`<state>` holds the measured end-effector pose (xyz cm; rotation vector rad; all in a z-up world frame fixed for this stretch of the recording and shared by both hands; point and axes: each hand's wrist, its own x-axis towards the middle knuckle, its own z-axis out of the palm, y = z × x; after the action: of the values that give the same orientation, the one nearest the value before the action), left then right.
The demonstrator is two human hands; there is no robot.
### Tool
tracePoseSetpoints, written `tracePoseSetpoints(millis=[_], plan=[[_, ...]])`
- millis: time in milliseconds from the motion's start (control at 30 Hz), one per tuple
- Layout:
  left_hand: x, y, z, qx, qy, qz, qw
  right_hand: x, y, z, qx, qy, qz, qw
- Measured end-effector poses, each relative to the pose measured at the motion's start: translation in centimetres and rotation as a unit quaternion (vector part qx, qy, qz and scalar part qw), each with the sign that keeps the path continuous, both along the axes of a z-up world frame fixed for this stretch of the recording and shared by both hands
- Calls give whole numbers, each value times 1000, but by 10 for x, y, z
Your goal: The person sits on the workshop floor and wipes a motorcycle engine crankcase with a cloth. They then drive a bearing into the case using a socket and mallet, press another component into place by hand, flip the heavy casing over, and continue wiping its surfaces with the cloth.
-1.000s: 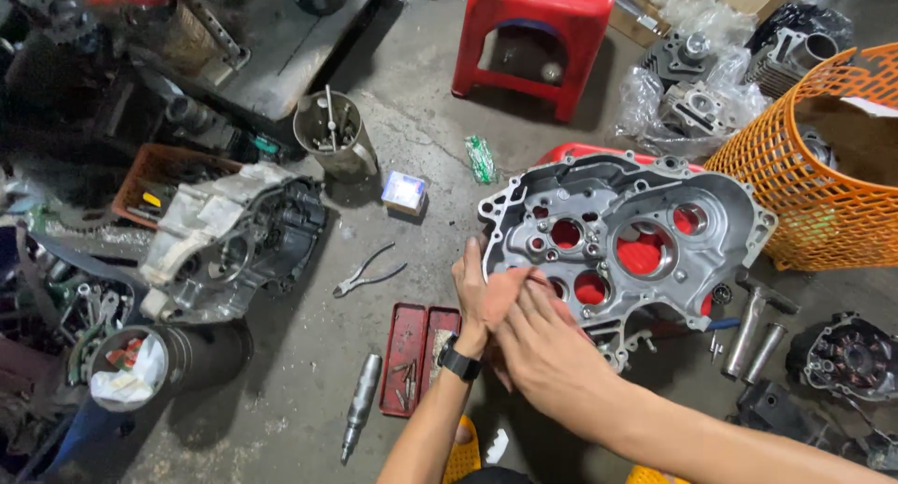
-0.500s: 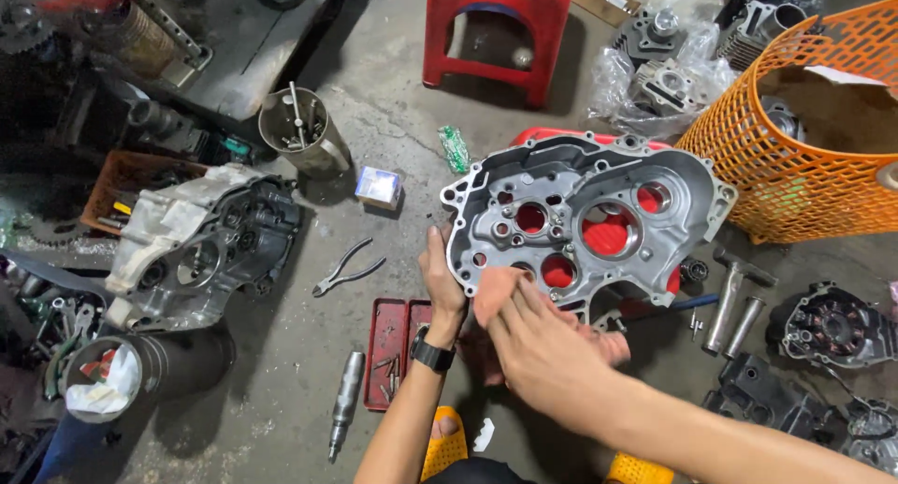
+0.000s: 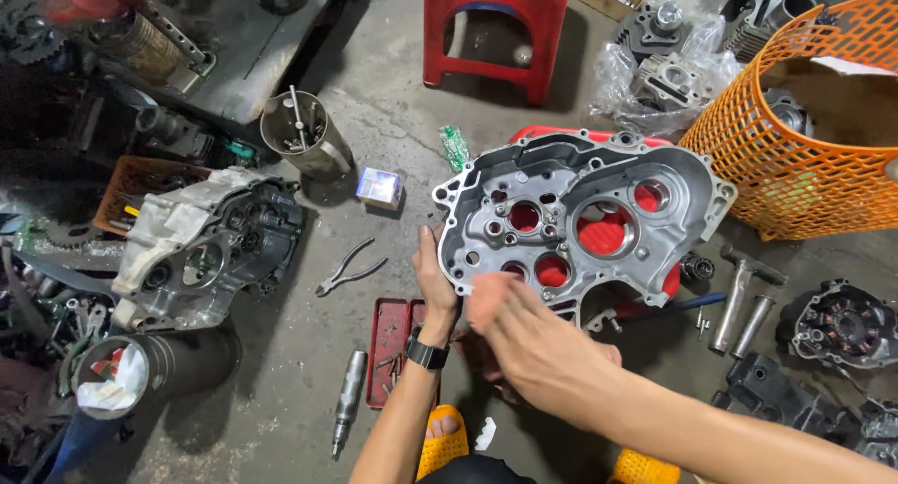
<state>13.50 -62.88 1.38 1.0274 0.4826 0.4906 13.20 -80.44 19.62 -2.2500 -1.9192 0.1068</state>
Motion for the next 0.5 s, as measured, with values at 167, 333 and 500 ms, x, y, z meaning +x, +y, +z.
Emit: tracePoseSetpoints(millis=[167,333,500], plan=[[3,1,-2,3,-1,0,1000,-4,-35,12,-11,-96,-36,995],[4,-1,-7,-6,0,5,1000,-12,-25,-1,-66,-39,-49,996],[2,-2,-4,10,15,10,1000,-28,-64,-10,-14,-146,10,989]])
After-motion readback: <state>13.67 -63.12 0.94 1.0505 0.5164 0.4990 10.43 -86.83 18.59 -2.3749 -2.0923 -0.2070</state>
